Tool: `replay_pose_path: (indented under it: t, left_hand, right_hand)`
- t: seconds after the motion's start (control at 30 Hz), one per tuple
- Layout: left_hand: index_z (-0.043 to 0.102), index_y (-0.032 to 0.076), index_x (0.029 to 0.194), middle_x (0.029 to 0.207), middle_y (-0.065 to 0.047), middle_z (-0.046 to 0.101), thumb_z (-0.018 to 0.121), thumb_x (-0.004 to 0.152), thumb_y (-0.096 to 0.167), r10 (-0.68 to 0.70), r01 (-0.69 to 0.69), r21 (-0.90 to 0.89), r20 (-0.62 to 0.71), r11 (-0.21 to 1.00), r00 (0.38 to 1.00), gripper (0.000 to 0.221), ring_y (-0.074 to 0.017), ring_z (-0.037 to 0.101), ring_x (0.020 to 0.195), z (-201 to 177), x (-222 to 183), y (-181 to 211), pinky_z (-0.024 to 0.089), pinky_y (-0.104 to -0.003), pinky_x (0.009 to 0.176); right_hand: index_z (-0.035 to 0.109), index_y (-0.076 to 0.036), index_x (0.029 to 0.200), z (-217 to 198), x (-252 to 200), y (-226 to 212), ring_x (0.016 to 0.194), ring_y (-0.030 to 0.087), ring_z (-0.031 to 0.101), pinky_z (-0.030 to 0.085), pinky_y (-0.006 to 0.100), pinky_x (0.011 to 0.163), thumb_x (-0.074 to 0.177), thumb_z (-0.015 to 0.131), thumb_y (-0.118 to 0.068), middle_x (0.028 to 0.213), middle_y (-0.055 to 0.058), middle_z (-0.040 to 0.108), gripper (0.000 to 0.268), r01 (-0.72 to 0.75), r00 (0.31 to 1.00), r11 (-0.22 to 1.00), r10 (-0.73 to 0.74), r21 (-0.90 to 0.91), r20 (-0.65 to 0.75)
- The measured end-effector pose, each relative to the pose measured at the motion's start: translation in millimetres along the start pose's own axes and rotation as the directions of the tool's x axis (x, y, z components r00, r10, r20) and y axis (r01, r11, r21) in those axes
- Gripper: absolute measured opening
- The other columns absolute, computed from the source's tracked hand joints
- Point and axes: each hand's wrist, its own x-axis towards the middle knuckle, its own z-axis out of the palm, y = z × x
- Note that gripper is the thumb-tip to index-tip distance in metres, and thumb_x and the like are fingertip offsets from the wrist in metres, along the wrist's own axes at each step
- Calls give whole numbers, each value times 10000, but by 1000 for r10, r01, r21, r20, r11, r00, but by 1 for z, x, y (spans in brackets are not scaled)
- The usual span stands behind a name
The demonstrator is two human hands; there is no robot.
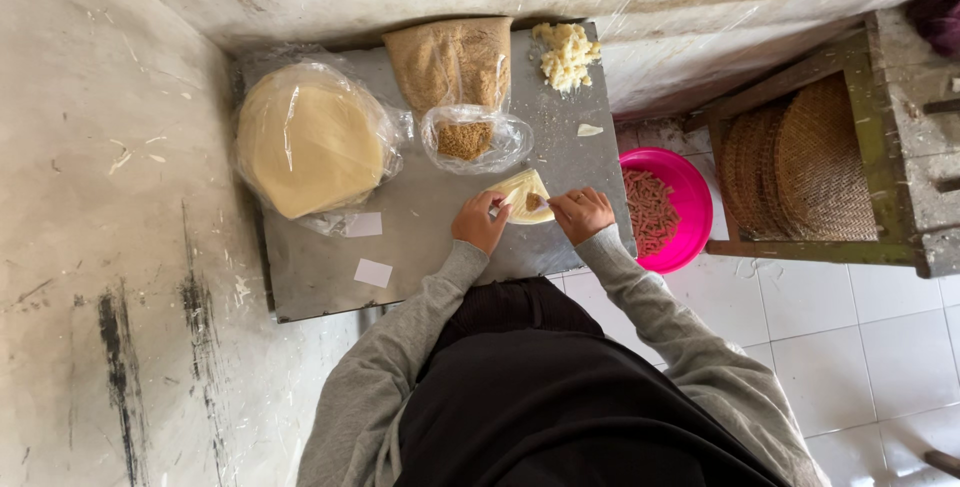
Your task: The person separates and folds individual food wrappers from a stack on a metal table, using scissors to open a plastic bag and then placing the folded wrappers on the surface.
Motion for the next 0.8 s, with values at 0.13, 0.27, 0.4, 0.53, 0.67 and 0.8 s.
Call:
replay_pose_path:
  t: [0.13, 0.27, 0.4, 0.53, 0.67, 0.8]
  left_hand:
    - [708, 137, 1009, 952, -9, 727, 716, 913, 267, -13, 13, 18, 0, 1000, 1000, 162, -246, 669, 912, 2, 0, -1, 529, -389, 788]
    - [711, 143, 1001, 926, -2, 733, 713, 906, 268, -23, 23, 20, -8, 1000, 1000, 157, -248, 669, 890, 4, -2, -4, 528, -395, 764]
    - [714, 145, 990, 908, -2, 743, 722, 903, 283, -20, 21, 32, -15, 999, 1000, 163, -257, 668, 871, 7, -3, -7, 525, -399, 753]
    - [710, 143, 993, 913, -2, 739, 724, 903, 287, 9, -8, 26, -42, 1000, 999, 170, -256, 668, 874, 8, -3, -9, 524, -398, 752]
    - [708, 143, 989, 910, 1, 740, 720, 907, 289, 7, -7, 16, -32, 1000, 999, 169, -251, 671, 867, 9, -3, -9, 526, -396, 753]
    - [709, 143, 988, 907, 3, 741, 721, 905, 288, -1, 1, 25, -22, 1000, 1000, 167, -253, 670, 867, 10, -3, -11, 525, -395, 753]
  right_hand:
    - [795, -178, 927, 12, 3, 4, 758, 161, 640, 476, 348, 699, 867, 765, -156, 828, -36, 737, 71, 160, 987, 970, -156, -184, 33]
    - [798, -169, 839, 20, 5, 1, 691, 152, 621, 466, 342, 670, 824, 791, -149, 715, -52, 699, 26, 231, 972, 924, -230, -306, 37]
    - [803, -180, 817, 21, 4, 9, 655, 144, 586, 457, 341, 655, 805, 796, -130, 706, -54, 687, 53, 256, 963, 896, -267, -363, 20]
    - [793, -175, 795, 17, -1, 15, 686, 144, 598, 471, 340, 684, 748, 784, -90, 720, -54, 692, 99, 262, 960, 880, -279, -396, 15]
    - [792, -172, 780, 17, 1, 15, 685, 153, 605, 482, 348, 691, 751, 777, -76, 691, -54, 683, 102, 256, 962, 886, -272, -387, 14]
    - [788, -177, 778, 21, 0, 15, 699, 146, 616, 483, 352, 701, 765, 770, -70, 728, -55, 709, 109, 245, 965, 892, -260, -380, 12]
